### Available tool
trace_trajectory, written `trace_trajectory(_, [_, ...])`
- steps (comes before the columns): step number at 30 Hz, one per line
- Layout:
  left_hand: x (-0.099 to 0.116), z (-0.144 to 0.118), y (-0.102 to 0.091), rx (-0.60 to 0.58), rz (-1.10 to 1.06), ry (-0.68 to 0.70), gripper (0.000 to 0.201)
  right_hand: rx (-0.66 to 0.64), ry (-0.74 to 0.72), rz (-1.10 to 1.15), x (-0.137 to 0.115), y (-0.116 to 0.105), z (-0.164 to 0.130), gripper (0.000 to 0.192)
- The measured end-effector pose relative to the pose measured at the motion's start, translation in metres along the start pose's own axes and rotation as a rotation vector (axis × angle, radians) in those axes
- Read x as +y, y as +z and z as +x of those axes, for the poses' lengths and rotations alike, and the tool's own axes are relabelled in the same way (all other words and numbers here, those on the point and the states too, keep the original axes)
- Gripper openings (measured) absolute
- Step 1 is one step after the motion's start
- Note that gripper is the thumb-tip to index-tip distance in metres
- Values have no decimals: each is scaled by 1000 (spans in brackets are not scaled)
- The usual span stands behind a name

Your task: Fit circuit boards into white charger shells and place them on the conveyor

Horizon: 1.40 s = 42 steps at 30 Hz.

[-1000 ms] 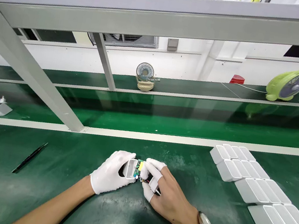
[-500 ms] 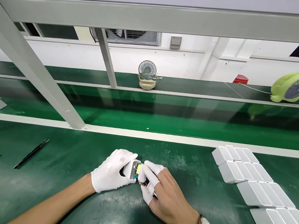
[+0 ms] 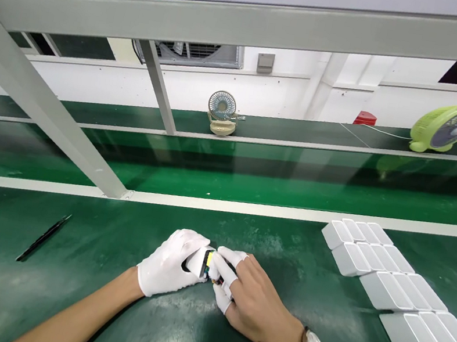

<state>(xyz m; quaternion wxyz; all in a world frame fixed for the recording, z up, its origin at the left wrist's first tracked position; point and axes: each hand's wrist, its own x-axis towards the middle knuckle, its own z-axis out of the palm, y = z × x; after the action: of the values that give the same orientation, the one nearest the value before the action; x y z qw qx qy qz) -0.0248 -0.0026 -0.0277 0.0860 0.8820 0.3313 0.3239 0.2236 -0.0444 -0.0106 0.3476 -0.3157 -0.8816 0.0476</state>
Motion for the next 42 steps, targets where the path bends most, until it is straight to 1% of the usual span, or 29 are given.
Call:
trace_trajectory(6, [0, 2, -1, 2, -21, 26, 60, 33, -45, 6, 2, 2, 0, 53])
trace_trajectory(14, [3, 8, -5, 4, -51, 49, 60, -14, -11, -13, 0, -2, 3, 57])
trace_trajectory(19, [2, 9, -4, -11, -76, 34, 54, -36, -3, -16, 3, 1, 1, 58])
trace_trajectory(24, [1, 8, -3, -10, -85, 23, 54, -34, -13, -28, 2, 1, -1, 59])
trace_trajectory(32, [5, 13, -8, -21, -97, 33, 54, -38, -18, -55, -1, 0, 0, 58])
trace_trajectory(39, [3, 8, -3, -25, -65, 30, 57, -14, -11, -15, 1, 6, -1, 60])
trace_trajectory(42, [3, 7, -1, -21, -56, 29, 57, -9, 16, 14, 3, 9, -3, 61])
